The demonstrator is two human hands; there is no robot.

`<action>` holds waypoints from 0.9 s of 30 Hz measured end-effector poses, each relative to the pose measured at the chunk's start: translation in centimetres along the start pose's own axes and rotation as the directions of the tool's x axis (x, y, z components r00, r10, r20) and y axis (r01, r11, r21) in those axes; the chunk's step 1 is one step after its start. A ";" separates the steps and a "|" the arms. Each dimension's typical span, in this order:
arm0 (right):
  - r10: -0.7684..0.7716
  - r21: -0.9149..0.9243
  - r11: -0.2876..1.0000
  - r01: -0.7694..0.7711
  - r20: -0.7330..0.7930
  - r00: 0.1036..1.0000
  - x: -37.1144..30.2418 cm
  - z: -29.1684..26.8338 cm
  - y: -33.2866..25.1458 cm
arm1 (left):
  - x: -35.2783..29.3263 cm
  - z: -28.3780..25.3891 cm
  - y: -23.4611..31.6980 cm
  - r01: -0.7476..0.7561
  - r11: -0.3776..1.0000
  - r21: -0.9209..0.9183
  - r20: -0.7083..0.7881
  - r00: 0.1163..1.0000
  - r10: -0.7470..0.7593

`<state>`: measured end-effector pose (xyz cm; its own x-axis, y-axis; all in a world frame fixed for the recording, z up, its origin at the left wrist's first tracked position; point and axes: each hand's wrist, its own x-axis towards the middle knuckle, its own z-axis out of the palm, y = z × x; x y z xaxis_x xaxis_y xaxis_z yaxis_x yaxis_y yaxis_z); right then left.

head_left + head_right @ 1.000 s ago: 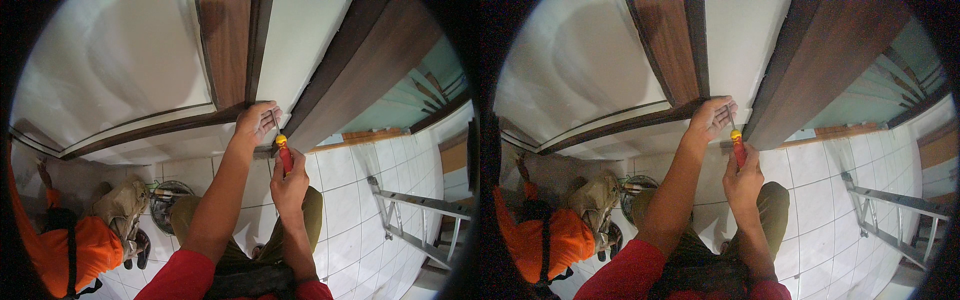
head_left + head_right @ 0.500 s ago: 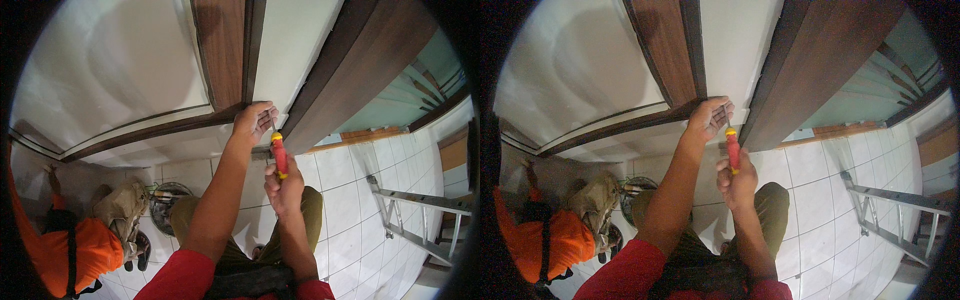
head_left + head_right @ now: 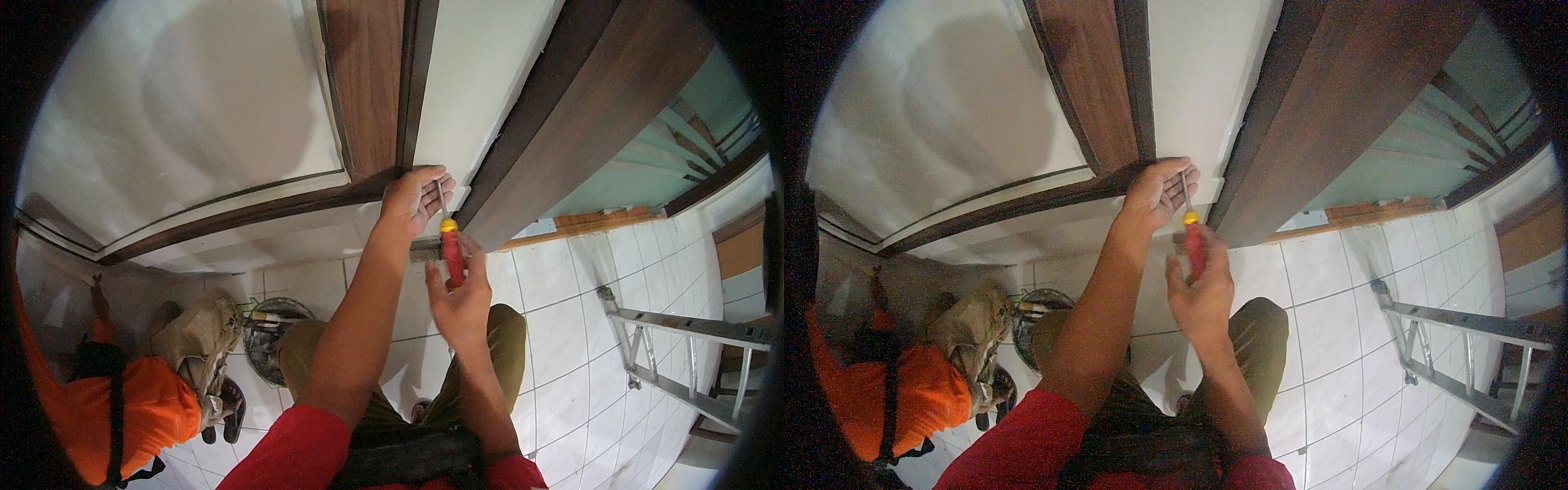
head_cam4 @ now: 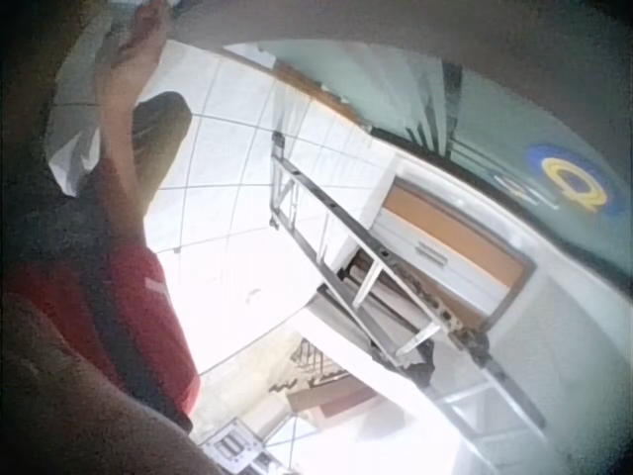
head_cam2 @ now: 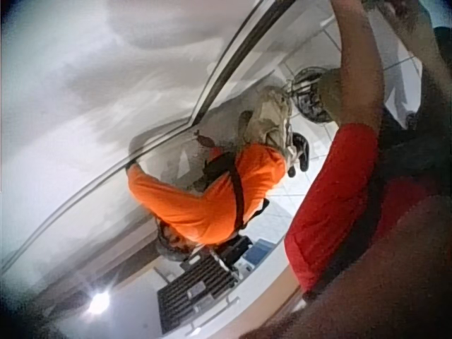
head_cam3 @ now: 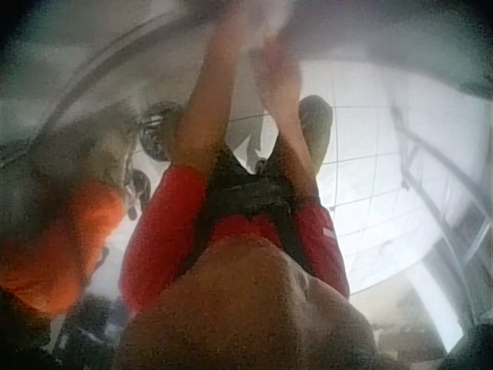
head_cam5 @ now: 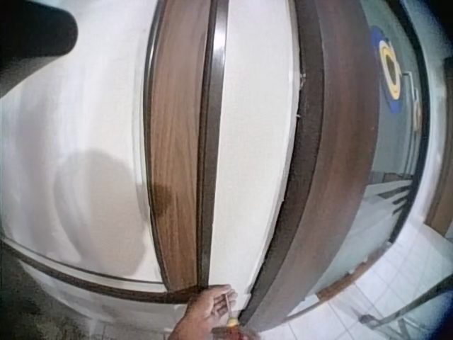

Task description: The person installs white trim around a doorway. They hold the long trim piece against the wall, align it with the frame, and then use a screwdriver to secure it into pre-drilled holes. They also apply a white sealant or putty with their fingers to fill gaps or holes.

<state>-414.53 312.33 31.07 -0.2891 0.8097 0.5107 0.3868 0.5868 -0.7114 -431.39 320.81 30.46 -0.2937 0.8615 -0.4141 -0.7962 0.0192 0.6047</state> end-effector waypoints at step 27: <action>0.249 0.270 0.924 -0.272 0.116 0.962 0.5 -0.8 -1.7 | 0.5 -1.0 -1.0 -0.098 0.992 0.082 0.020 0.995 0.096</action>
<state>-414.64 311.76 32.94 -0.2829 0.9237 0.2582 0.1996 0.3200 -0.9261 -431.26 320.70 28.94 -0.3583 0.8694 -0.3403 -0.7179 -0.0236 0.6957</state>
